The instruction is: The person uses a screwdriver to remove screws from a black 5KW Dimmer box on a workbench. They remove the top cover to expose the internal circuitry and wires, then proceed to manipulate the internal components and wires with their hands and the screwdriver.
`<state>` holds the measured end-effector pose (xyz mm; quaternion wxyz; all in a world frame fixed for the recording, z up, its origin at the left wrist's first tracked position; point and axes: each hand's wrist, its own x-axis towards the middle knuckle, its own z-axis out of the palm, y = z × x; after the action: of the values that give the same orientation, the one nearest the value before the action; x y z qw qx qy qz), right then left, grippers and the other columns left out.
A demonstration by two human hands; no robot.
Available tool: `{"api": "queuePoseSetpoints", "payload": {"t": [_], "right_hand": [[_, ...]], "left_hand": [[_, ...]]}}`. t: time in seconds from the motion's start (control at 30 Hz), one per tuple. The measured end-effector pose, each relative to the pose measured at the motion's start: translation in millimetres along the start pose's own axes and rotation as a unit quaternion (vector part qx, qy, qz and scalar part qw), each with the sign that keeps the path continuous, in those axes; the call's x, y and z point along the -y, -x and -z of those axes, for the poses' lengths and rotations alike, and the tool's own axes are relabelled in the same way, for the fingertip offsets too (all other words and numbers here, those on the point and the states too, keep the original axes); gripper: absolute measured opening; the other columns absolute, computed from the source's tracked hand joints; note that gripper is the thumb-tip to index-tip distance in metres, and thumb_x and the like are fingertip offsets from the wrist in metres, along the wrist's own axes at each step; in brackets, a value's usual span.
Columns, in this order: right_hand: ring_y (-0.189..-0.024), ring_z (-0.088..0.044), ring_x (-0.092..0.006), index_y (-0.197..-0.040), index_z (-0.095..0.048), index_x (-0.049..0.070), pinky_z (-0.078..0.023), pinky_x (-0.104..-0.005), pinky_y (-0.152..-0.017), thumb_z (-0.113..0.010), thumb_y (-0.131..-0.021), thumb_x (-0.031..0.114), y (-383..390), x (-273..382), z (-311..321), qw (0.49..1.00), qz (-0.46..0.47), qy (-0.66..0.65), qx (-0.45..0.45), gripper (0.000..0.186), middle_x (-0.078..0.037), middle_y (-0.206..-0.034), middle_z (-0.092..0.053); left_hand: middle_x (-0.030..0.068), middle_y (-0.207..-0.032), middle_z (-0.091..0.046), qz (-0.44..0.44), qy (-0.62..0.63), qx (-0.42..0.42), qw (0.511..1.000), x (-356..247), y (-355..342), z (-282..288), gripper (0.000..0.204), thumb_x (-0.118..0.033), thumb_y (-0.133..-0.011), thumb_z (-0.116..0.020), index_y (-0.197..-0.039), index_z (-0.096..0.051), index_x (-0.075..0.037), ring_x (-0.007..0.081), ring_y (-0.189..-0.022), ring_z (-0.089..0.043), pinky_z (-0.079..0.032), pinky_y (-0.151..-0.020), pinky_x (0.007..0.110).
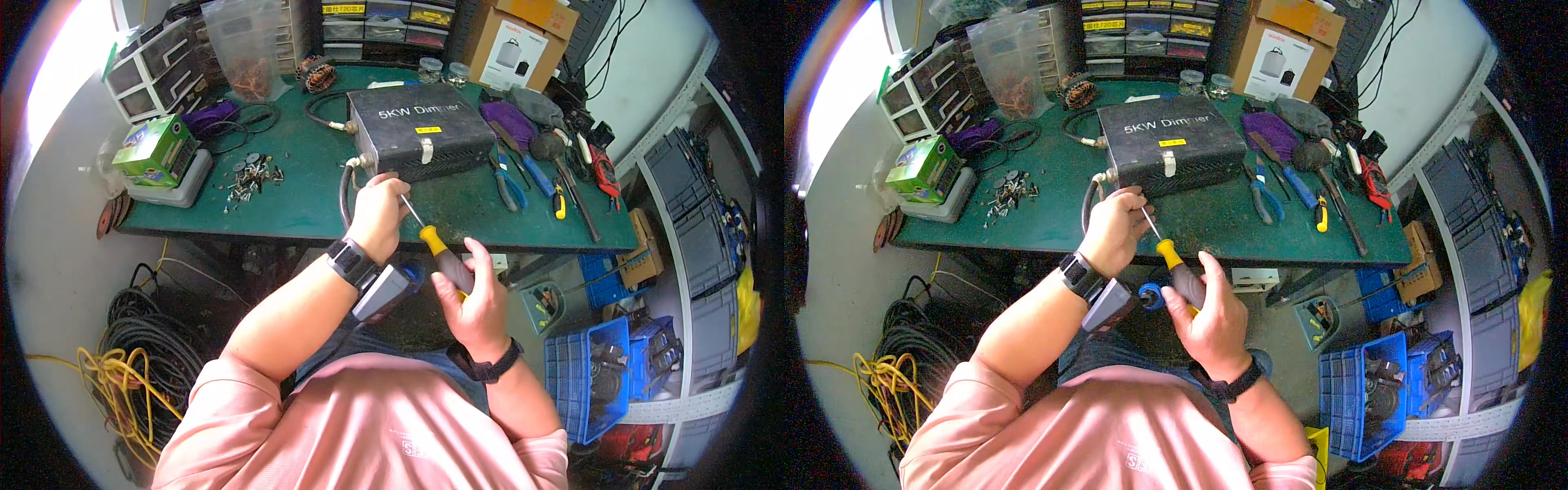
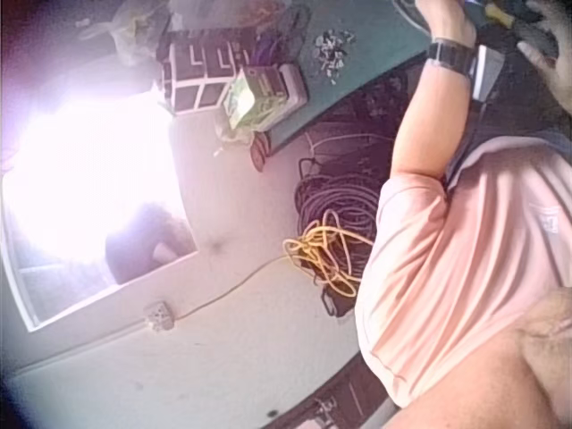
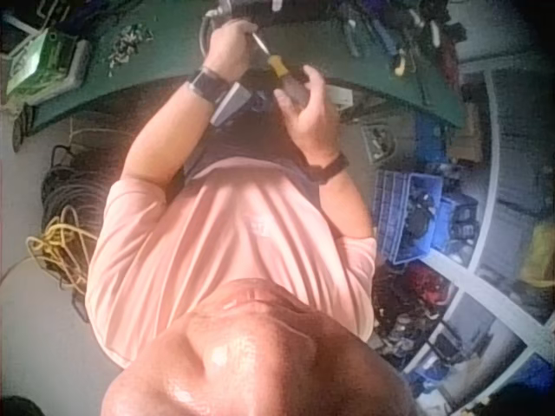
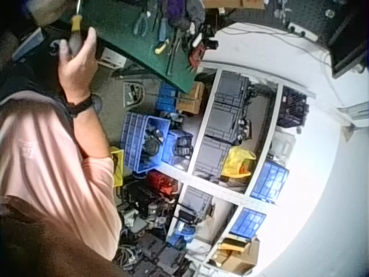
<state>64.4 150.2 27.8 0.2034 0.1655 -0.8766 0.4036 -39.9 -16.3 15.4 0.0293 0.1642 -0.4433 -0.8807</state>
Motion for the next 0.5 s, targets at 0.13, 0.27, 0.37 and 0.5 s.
{"api": "queuePoseSetpoints", "payload": {"t": [0.13,0.27,0.37,0.5], "right_hand": [[-0.078,-0.058,-0.0343,-0.111,-0.054,0.004,-0.049,-0.0400,-0.065,-0.072,-0.072,0.007,1,-9,-3,0.997,0.068,0.021,-0.020,0.043,-0.016,-0.091,-0.054],[-0.080,-0.058,-0.0340,-0.111,-0.055,0.004,-0.049,-0.0399,-0.066,-0.073,-0.073,0.010,-1,-5,-1,0.986,0.143,0.075,-0.034,0.043,-0.016,-0.092,-0.053],[-0.082,-0.058,-0.0354,-0.115,-0.053,0.002,-0.049,-0.0403,-0.066,-0.072,-0.076,0.014,0,-4,-2,0.991,0.120,0.052,-0.038,0.044,-0.018,-0.093,-0.055],[-0.083,-0.061,-0.0379,-0.118,-0.051,-0.001,-0.049,-0.0411,-0.066,-0.068,-0.083,0.022,-2,4,5,1.000,0.012,-0.004,-0.002,0.045,-0.022,-0.094,-0.060]], "left_hand": [[0.0084,-0.098,-0.054,-0.011,-0.009,-0.009,1.000,1,4,-6,0.037,-0.005,-0.082,-0.053,-0.119,-0.049,0.000,0.0227,-0.091,-0.054,-0.046,-0.082,0.036],[0.0090,-0.097,-0.054,-0.015,0.009,-0.012,1.000,4,-1,-2,0.037,-0.005,-0.082,-0.054,-0.119,-0.049,0.000,0.0233,-0.091,-0.055,-0.046,-0.082,0.036],[0.0095,-0.096,-0.054,-0.017,0.027,-0.018,0.999,6,0,-5,0.037,-0.005,-0.082,-0.054,-0.119,-0.049,0.000,0.0235,-0.091,-0.056,-0.047,-0.081,0.036],[0.0102,-0.096,-0.055,-0.019,0.021,-0.029,0.999,7,-1,-7,0.037,-0.004,-0.081,-0.053,-0.118,-0.050,0.001,0.0230,-0.089,-0.057,-0.047,-0.079,0.035]]}}
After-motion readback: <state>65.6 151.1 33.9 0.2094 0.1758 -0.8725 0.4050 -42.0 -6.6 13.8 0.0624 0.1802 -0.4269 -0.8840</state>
